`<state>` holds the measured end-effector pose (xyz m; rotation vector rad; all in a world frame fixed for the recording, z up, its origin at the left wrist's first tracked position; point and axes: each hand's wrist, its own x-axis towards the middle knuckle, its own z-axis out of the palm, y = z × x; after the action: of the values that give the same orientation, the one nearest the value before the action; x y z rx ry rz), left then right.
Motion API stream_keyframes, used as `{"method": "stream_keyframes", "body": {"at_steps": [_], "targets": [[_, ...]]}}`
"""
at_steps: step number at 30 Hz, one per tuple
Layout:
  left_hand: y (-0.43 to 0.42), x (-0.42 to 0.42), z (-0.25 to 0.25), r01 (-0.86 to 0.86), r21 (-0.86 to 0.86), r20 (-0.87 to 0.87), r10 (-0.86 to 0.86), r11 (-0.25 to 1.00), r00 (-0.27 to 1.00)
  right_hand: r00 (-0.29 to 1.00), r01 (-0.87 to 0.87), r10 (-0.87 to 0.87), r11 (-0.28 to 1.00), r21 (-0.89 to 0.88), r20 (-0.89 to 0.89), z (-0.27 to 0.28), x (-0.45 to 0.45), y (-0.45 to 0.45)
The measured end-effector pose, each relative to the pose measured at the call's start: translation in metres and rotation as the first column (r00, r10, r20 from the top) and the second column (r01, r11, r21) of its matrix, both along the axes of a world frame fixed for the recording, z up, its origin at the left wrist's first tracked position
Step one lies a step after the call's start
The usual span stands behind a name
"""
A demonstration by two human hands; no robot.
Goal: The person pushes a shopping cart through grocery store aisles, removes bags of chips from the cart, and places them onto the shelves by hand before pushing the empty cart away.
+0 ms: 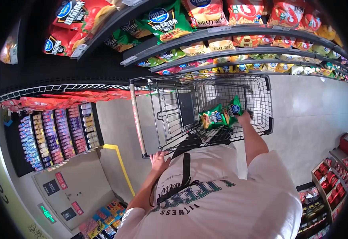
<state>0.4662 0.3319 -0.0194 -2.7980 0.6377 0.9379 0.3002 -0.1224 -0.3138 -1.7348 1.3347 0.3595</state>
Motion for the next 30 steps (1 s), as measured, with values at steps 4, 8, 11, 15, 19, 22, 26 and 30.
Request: {"method": "stream_keyframes", "body": {"at_steps": [4,8,11,15,19,22,26,30], "targets": [[-0.017,0.034,0.001,-0.175,-0.251,-0.256,0.110,0.952,0.960,0.992,-0.062,0.077,0.987,-0.149,0.099,0.053,0.022,0.003],[-0.036,0.065,0.008,-0.256,-0.523,-0.419,0.016,0.813,0.908,0.939,-0.087,0.171,0.958,-0.275,0.297,0.119,0.043,0.003],[-0.053,0.081,0.016,-0.410,-0.571,-0.580,0.005,0.711,0.815,0.890,-0.084,0.177,0.969,-0.231,0.420,0.197,0.060,0.002],[-0.078,0.100,0.051,-0.406,-0.732,-0.526,-0.075,0.546,0.847,0.785,-0.053,0.178,0.974,-0.221,0.594,0.310,0.088,0.026],[-0.092,0.116,0.091,-0.406,-0.831,-0.490,-0.155,0.379,0.858,0.622,-0.108,0.150,0.988,-0.106,0.768,0.385,0.113,0.056],[-0.097,0.124,0.115,-0.264,-0.913,-0.329,-0.179,0.312,0.927,0.491,-0.080,0.116,0.993,-0.088,0.864,0.438,0.131,0.084],[-0.094,0.128,0.132,-0.170,-0.965,-0.208,-0.194,0.198,0.959,0.300,-0.166,0.111,0.984,-0.062,0.947,0.488,0.148,0.126],[-0.074,0.132,0.145,-0.165,-0.982,-0.184,-0.269,0.094,0.945,0.267,-0.250,0.118,0.967,-0.050,0.957,0.499,0.160,0.166]]}}
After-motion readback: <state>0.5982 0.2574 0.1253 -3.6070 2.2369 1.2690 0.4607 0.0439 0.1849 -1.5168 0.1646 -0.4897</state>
